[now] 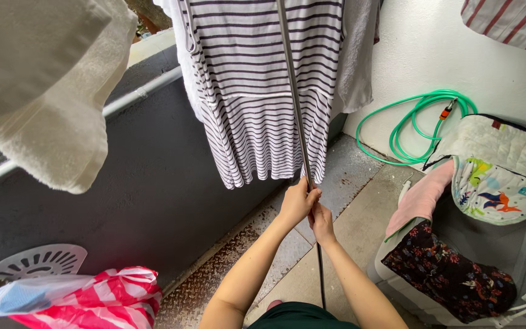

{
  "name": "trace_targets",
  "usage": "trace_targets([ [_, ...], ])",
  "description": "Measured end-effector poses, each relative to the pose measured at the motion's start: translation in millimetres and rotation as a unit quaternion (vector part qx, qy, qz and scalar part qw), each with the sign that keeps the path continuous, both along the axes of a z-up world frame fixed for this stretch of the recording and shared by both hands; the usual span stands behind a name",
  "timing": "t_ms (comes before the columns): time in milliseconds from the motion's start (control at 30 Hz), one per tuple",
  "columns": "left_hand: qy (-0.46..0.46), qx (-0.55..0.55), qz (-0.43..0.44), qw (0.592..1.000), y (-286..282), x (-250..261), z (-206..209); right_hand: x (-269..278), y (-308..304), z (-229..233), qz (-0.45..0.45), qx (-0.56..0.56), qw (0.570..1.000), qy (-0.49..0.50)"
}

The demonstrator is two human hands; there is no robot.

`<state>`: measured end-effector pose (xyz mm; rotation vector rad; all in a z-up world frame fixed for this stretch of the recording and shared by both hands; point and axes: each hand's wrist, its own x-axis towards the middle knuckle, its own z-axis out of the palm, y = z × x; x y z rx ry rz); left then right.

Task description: The person hangs clothes and towels on a drying rack by hand and using a reached-hook tool to lift hangers onto the upper bar.

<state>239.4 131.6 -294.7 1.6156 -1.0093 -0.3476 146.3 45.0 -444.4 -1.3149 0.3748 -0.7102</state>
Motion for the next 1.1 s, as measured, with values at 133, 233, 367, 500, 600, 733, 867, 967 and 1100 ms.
trace_targets([
  [133, -0.044, 0.033, 0.021, 0.998, -10, 13, 10, 15, -18, 4, 0.016, 0.000, 1.000, -0.017],
  [233, -0.056, 0.031, 0.020, 0.998, -20, 26, 15, 27, -27, 9, 0.023, -0.004, 0.999, -0.030],
  [367, -0.064, -0.004, 0.011, 0.998, -30, 42, 16, 41, -42, 10, 0.027, -0.012, 0.999, -0.037],
  [500, -0.054, -0.023, 0.005, 0.998, -34, 51, 20, 51, -51, 11, 0.020, -0.049, 0.998, -0.042],
  [600, -0.057, -0.009, 0.001, 0.998, -35, 56, 25, 56, -51, 16, 0.017, -0.055, 0.997, -0.043],
  [733, -0.078, -0.015, 0.008, 0.997, -35, 60, 26, 60, -47, 29, 0.015, -0.056, 0.997, -0.046],
  [867, -0.080, -0.016, 0.006, 0.997, -36, 62, 22, 62, -45, 31, -0.003, -0.074, 0.997, -0.031],
  [967, -0.101, -0.034, 0.008, 0.994, -34, 62, 19, 65, -45, 21, -0.019, -0.100, 0.995, -0.025],
  [1100, -0.107, -0.024, 0.010, 0.994, -33, 62, 21, 70, -50, 8, -0.026, -0.111, 0.993, -0.035],
])
